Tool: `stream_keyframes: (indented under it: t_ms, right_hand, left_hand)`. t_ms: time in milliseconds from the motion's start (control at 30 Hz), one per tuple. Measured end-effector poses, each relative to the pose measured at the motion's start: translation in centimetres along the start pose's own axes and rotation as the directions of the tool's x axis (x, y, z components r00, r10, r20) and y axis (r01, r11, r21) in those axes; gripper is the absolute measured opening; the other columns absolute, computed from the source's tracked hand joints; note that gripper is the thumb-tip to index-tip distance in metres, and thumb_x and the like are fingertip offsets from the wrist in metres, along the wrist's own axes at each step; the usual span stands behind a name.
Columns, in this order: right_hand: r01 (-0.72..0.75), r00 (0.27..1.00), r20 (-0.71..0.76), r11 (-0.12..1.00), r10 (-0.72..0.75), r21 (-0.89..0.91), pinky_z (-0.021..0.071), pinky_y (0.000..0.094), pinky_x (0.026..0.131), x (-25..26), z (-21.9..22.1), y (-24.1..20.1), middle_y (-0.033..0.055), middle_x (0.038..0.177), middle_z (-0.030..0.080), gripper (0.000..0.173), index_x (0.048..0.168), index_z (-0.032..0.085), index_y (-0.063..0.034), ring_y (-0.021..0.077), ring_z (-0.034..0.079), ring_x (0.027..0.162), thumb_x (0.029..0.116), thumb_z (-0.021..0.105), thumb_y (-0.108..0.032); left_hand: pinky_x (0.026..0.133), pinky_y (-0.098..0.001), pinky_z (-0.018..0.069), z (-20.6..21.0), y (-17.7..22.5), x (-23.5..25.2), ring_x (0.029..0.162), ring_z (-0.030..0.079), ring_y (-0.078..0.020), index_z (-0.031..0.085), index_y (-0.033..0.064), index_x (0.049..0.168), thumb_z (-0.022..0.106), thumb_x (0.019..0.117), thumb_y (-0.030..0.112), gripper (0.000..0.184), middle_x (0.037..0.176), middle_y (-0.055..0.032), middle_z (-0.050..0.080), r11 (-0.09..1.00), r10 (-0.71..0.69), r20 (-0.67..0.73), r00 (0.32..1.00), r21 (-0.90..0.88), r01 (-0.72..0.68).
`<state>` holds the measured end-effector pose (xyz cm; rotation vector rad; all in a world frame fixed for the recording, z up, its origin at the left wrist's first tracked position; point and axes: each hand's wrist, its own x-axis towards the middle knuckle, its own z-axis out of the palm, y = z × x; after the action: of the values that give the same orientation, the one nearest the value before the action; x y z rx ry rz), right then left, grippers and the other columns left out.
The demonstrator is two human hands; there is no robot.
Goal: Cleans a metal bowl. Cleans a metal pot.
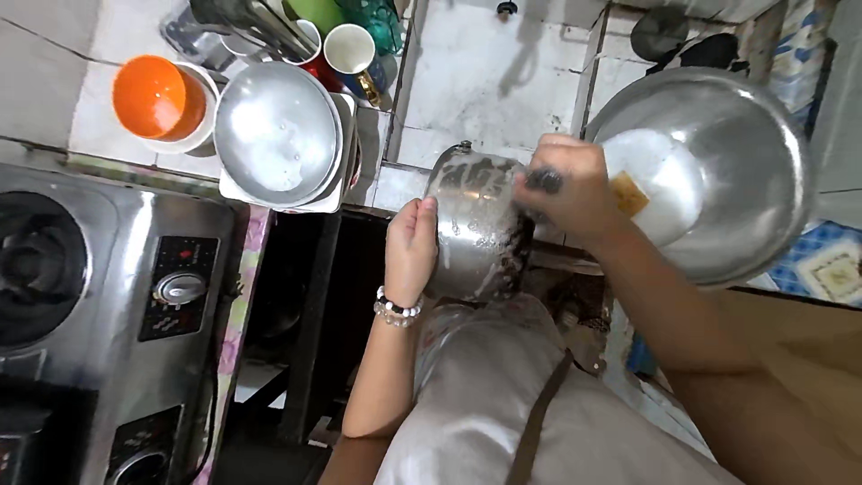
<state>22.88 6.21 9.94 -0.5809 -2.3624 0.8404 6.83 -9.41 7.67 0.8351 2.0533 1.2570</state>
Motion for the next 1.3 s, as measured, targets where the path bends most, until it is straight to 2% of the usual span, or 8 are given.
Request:
stream_keyframes:
  t_ms: [133,267,400,533,667,800,1000,1300]
  right_hand:
    - [0.198,0.98,0.009,0.978,-0.199,0.064,0.0533,0.0337,0.062,-2.2,1.7,-2.7,0.0116,0.074,0.062,0.022,0.069,0.063,-0.0036,0.024,0.064,0.073,0.0773,0.077,-0.019]
    - [0.046,0.999,0.0,0.999,-0.046,0.018,0.0488,0.041,0.062,0.1,0.0,0.4,0.0144,0.074,0.06,0.025,0.07,0.062,0.0016,0.0262,0.061,0.07,0.0826,0.074,-0.015]
    - [0.182,0.983,0.015,0.981,-0.183,0.064,0.0546,0.0358,0.064,-2.0,0.8,-2.1,0.0123,0.076,0.064,0.019,0.071,0.066,-0.0029,0.0254,0.065,0.075,0.0763,0.077,-0.017]
    - [0.018,0.998,0.068,0.999,-0.016,-0.026,0.0505,0.0476,0.062,0.0,-0.8,-0.4,0.0156,0.077,0.061,0.025,0.071,0.062,0.0015,0.0308,0.063,0.074,0.0831,0.075,-0.015]
    - [0.187,0.978,0.074,0.979,-0.193,0.079,0.0571,0.0416,0.068,-2.0,0.7,-2.0,0.0155,0.08,0.067,0.019,0.072,0.066,-0.0015,0.0298,0.069,0.079,0.0758,0.078,-0.016]
    - [-0.109,0.989,0.1,0.994,0.106,0.024,0.0481,0.0419,0.063,1.7,-1.0,1.6,0.0125,0.078,0.06,0.022,0.07,0.061,0.0009,0.0236,0.06,0.073,0.0808,0.076,-0.012]
    - [-0.12,0.993,0.013,0.982,0.119,0.148,0.0424,0.0243,0.062,0.9,0.3,1.9,0.0056,0.073,0.054,0.027,0.067,0.056,-0.0021,0.01,0.053,0.069,0.0834,0.074,-0.014]
    - [-0.297,0.941,0.16,0.955,0.297,-0.02,0.0472,0.0428,0.066,4.1,0.9,0.9,0.0111,0.08,0.061,0.021,0.074,0.062,0.0001,0.022,0.059,0.075,0.084,0.074,-0.015]
  left_hand:
    - [0.049,-0.0173,0.0361,0.0,-0.1,-0.1,0.049,0.041,0.001,0.052,0.0117,0.08,0.041,0.1099,0.029,0.036,0.06,0.0073,0.042,1.0,0.008,-0.022,1.0,0.027,-0.007]
    - [0.046,-0.0181,0.0347,0.3,0.0,-0.2,0.046,0.039,-0.0002,0.051,0.0132,0.079,0.042,0.1104,0.031,0.037,0.057,0.0069,0.041,1.0,-0.006,-0.034,0.999,0.013,0.006]
    - [0.048,-0.0177,0.0366,0.3,0.2,0.0,0.049,0.042,0.0008,0.054,0.0116,0.08,0.041,0.1101,0.029,0.037,0.059,0.0072,0.043,0.999,0.002,-0.039,0.999,0.046,0.0]
    - [0.047,-0.02,0.0365,0.8,0.5,-0.2,0.047,0.042,-0.0017,0.053,0.0129,0.08,0.041,0.1106,0.032,0.038,0.058,0.0058,0.043,0.999,-0.012,-0.034,0.999,0.032,0.013]
    - [0.047,-0.0188,0.037,0.8,0.5,0.0,0.048,0.042,-0.0004,0.053,0.0122,0.08,0.042,0.1104,0.031,0.038,0.058,0.0066,0.043,0.999,-0.002,-0.026,1.0,0.039,0.003]
    - [0.041,-0.0198,0.0319,1.2,0.1,-0.3,0.042,0.037,-0.0029,0.049,0.0159,0.076,0.044,0.1097,0.034,0.039,0.054,0.0058,0.04,0.997,0.041,0.009,0.999,-0.066,-0.04]
    - [0.047,-0.014,0.0461,-0.1,-1.5,-0.5,0.052,0.055,0.0039,0.056,0.021,0.08,0.087,0.0734,0.025,0.033,0.062,0.012,0.058,0.972,0.082,0.013,0.997,-0.222,-0.077]
    - [0.065,-0.0196,0.0596,-0.5,-1.8,-0.6,0.072,0.07,-0.0003,0.071,0.0131,0.098,0.094,0.0582,0.023,0.047,0.081,0.0064,0.074,0.949,0.15,0.093,0.984,-0.294,-0.117]
